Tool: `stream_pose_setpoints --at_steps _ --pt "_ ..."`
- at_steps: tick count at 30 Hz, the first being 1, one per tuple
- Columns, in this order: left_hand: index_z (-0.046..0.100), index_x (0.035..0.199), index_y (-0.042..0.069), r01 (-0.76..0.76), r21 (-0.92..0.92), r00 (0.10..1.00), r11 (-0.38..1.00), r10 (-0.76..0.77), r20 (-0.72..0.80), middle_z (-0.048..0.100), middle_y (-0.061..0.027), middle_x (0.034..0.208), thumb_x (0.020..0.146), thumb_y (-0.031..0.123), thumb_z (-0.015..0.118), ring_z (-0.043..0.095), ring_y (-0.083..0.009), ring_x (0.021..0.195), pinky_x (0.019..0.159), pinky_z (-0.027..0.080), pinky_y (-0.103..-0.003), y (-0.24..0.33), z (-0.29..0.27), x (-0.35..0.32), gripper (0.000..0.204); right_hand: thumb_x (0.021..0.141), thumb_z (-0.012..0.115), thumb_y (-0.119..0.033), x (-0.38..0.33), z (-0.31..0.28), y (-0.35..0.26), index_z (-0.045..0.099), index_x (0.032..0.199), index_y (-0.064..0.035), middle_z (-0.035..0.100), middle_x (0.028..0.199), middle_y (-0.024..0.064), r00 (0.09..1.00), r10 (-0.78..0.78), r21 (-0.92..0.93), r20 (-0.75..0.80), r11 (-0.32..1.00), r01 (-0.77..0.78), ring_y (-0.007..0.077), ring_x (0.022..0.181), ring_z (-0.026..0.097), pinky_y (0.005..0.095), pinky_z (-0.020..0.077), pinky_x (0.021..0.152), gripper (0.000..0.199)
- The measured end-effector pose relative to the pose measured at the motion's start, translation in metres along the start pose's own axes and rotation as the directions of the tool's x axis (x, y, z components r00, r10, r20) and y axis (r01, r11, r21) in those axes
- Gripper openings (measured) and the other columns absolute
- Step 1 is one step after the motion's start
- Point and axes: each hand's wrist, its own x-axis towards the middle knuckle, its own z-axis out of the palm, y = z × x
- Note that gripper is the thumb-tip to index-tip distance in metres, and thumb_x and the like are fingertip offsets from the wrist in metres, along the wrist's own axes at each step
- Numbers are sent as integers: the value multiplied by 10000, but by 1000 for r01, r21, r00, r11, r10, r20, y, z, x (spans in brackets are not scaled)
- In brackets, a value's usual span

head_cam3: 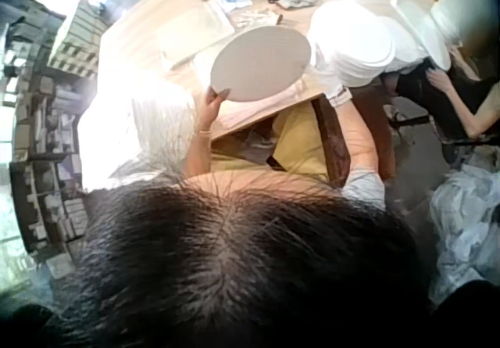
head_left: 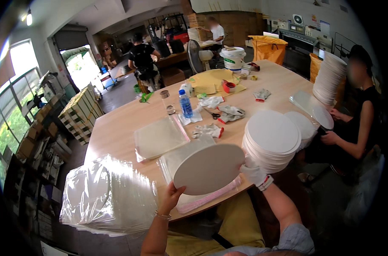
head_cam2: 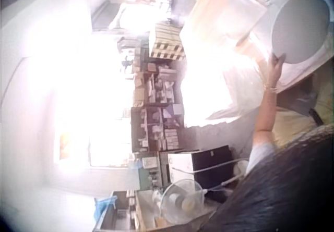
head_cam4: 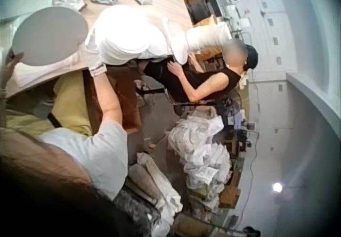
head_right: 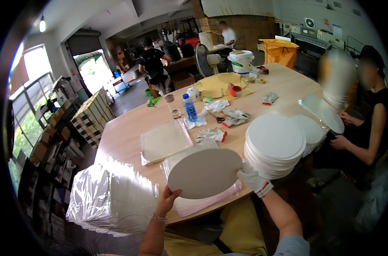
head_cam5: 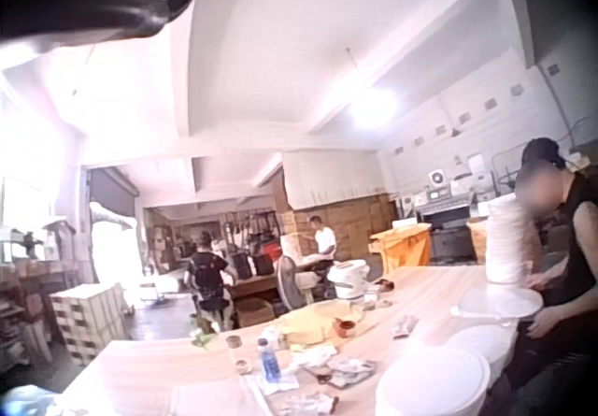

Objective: The person places white circular plates into clear plastic bags one by one. They pick up a plate from a stack, insert it into a bag, and then place the bagged plate onto a growing pile of packaged items.

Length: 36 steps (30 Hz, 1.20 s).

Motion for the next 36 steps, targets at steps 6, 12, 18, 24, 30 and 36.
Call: stream_pose_setpoints --at_steps 6,12,18,24,30,36 --pt "420 1130 2 -117 -42 914 992 91 -395 525 -88 1071 742 -61 553 502 -171 998 874 414 -300 -69 -13 -1 416 798 512 -94 -5 63 8 486 1045 14 598 848 150 997 -63 197 52 979 52 243 781 582 361 456 715 270" --pt "423 1126 -7 -78 -62 911 995 45 -411 511 -94 1089 741 -24 553 498 -199 1009 894 404 -331 -65 -13 0 407 812 526 -112 -2 43 17 531 952 -26 617 817 178 982 -28 -236 186 969 72 334 751 607 400 464 641 165" --pt "471 1106 -3 -252 783 928 568 371 29 528 -156 1029 754 35 524 519 -323 964 895 407 -409 -66 -6 2 359 808 532 -49 -54 -17 27 538 853 -49 617 829 119 955 -294 -470 29 839 273 252 732 601 399 454 605 45" --pt "597 821 24 -240 968 968 73 -59 244 580 -163 861 776 88 516 557 -298 847 754 443 -402 -129 2 12 113 887 402 -75 -131 -45 -18 399 1266 12 589 1059 80 934 354 700 54 654 -288 130 853 600 252 497 717 389" --pt "599 815 46 -288 948 957 -135 -21 288 579 -131 823 769 146 551 558 -256 784 717 448 -380 -146 -16 41 119 870 481 -141 -176 -9 -19 489 1065 -21 565 631 28 731 473 583 492 445 -680 82 418 485 221 408 347 229" --pt "602 815 67 -45 996 963 -82 260 65 592 -112 833 770 183 563 572 -243 776 715 463 -395 -114 -35 23 130 876 439 -124 -160 52 -25 512 1049 -77 545 683 17 760 577 745 299 357 -564 104 476 479 233 402 401 194"
